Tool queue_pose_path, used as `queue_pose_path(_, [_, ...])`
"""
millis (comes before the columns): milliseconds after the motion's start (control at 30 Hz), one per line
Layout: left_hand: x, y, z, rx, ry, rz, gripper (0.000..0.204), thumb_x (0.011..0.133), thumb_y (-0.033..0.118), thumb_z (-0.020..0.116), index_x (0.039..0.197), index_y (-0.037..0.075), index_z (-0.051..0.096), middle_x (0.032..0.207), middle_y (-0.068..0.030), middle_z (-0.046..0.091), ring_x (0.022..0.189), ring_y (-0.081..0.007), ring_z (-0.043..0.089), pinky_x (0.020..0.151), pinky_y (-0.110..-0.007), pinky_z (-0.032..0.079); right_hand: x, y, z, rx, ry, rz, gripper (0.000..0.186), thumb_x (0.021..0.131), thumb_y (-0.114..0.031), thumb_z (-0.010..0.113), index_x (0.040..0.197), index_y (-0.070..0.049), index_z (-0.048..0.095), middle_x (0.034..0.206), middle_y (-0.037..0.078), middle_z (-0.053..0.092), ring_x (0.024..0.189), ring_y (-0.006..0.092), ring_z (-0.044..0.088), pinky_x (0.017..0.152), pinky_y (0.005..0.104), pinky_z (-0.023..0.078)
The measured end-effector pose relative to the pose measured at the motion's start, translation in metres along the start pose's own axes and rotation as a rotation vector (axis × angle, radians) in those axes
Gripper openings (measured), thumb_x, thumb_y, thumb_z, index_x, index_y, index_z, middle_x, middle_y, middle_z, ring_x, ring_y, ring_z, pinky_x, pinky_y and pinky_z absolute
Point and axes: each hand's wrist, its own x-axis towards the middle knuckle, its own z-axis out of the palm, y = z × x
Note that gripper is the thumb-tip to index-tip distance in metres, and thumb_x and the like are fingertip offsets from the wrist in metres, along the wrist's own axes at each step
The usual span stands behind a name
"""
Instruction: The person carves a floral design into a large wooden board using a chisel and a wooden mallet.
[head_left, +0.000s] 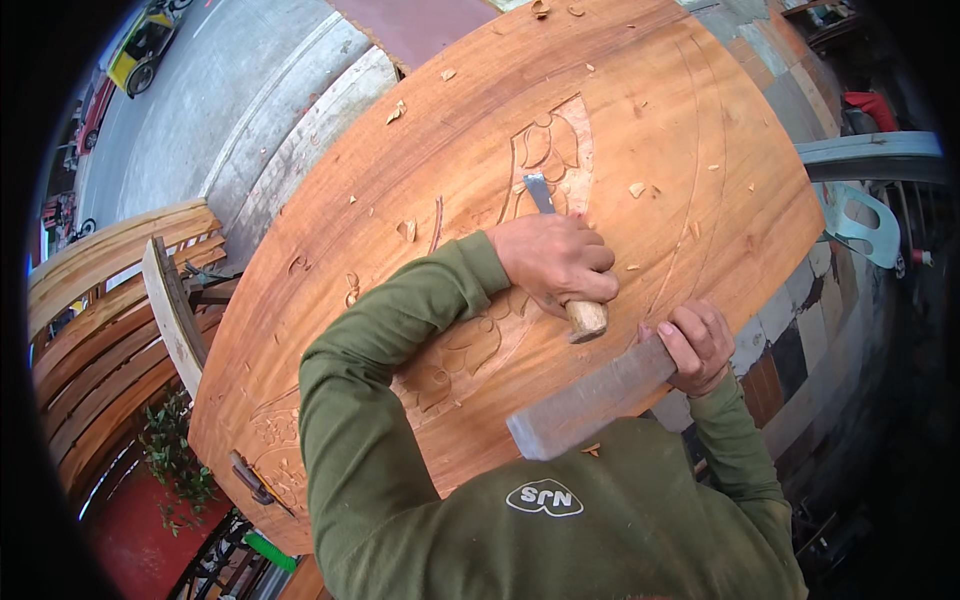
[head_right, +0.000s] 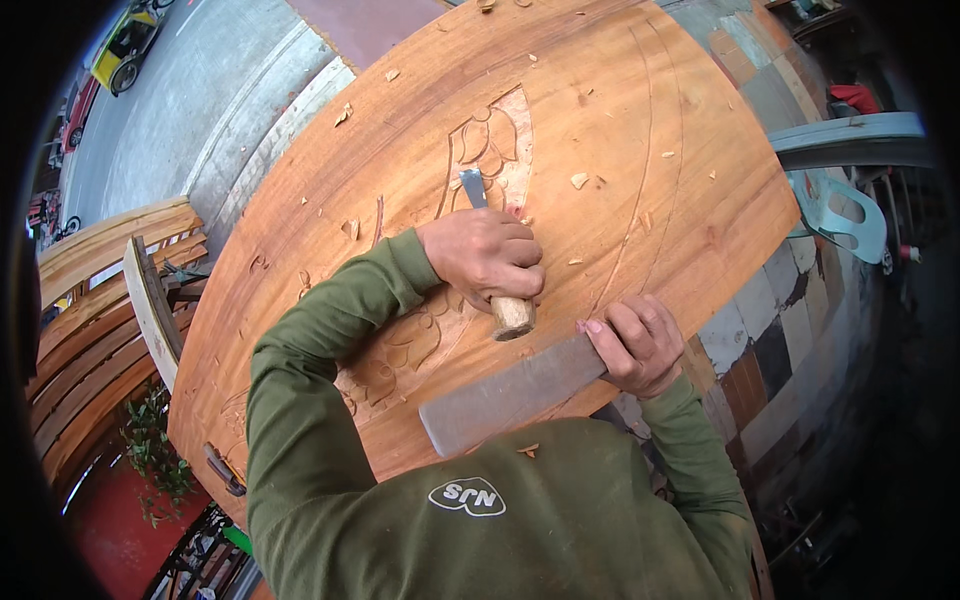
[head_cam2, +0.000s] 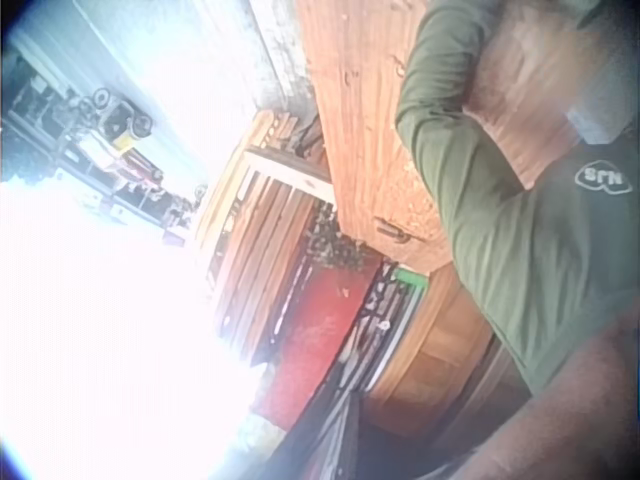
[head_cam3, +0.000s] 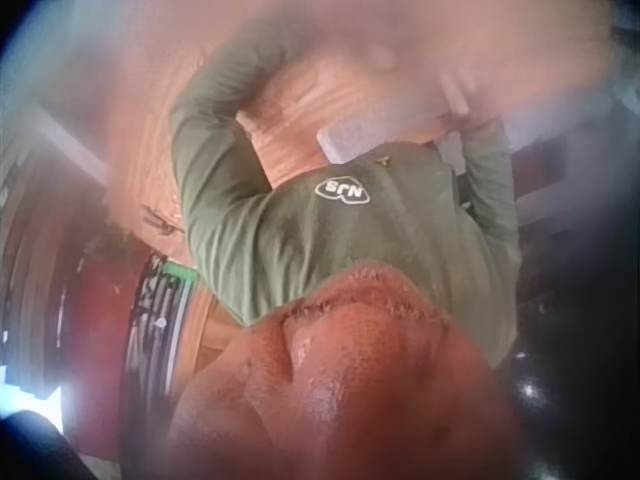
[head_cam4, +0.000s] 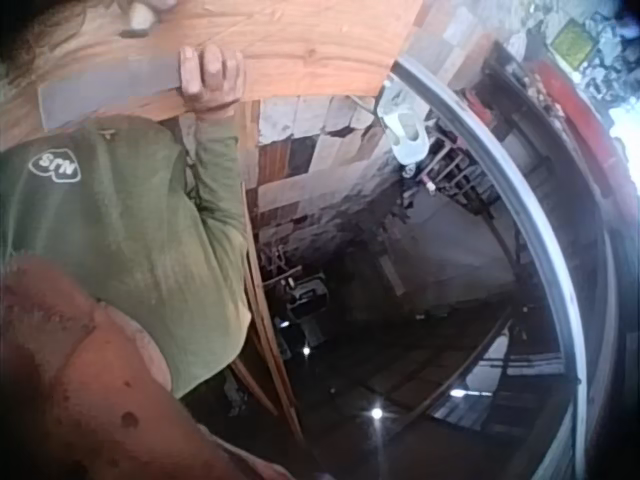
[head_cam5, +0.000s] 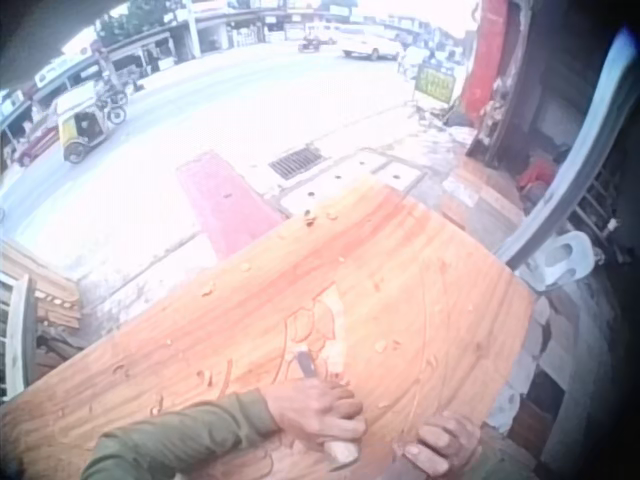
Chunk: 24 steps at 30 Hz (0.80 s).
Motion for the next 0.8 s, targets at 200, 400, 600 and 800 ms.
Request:
queue_pose_path(200, [-0.003, 0.003, 0.004, 0.017, -0.036, -0.027, 0.034, 0.077, 0.033, 0.080, 0.088, 0.014, 0.054, 0.079, -0.0056, 0.048, 0.069, -0.0278, 0.059, 0.058, -0.043, 0.048, 0.002, 0.014, 0.006, -0.041, -0.088, -0.040, 0.049, 0.088, -0.009, 0.079, 0.130, -0.016, 0.055, 0.105, 0.008, 0.064, 0.085, 0.0270, 0.066, 0.070, 0.0412, 0.058])
queue_pose_path(400, [0.002, -0.003, 0.002, 0.042, -0.006, -0.050, 0.032, 0.081, 0.028, 0.082, 0.088, 0.014, 0.054, 0.078, -0.0055, 0.048, 0.068, -0.0268, 0.058, 0.057, -0.042, 0.047, 0.012, 0.020, 0.006, -0.032, -0.086, -0.009, 0.048, 0.088, -0.011, 0.078, 0.131, -0.016, 0.057, 0.105, 0.008, 0.065, 0.086, 0.0271, 0.067, 0.071, 0.0414, 0.058])
queue_pose_path(600, [0.004, 0.038, -0.008, 0.655, 0.347, -0.143, 0.026, 0.090, 0.023, 0.080, 0.087, 0.017, 0.054, 0.073, -0.0018, 0.047, 0.064, -0.0185, 0.058, 0.053, -0.034, 0.045, 0.006, 0.008, -0.014, -0.025, -0.024, 0.060, 0.054, 0.086, -0.016, 0.082, 0.133, -0.015, 0.056, 0.107, 0.009, 0.066, 0.087, 0.0300, 0.068, 0.073, 0.0426, 0.058])
queue_pose_path(800, [0.028, 0.051, 0.025, 0.540, 0.274, -0.344, 0.017, 0.086, 0.022, 0.074, 0.087, 0.018, 0.058, 0.073, 0.0001, 0.048, 0.064, -0.0154, 0.058, 0.052, -0.033, 0.044, -0.033, -0.010, -0.032, 0.136, -0.014, 0.224, 0.064, 0.084, -0.019, 0.087, 0.136, -0.010, 0.052, 0.111, 0.013, 0.066, 0.092, 0.0314, 0.069, 0.076, 0.0435, 0.058])
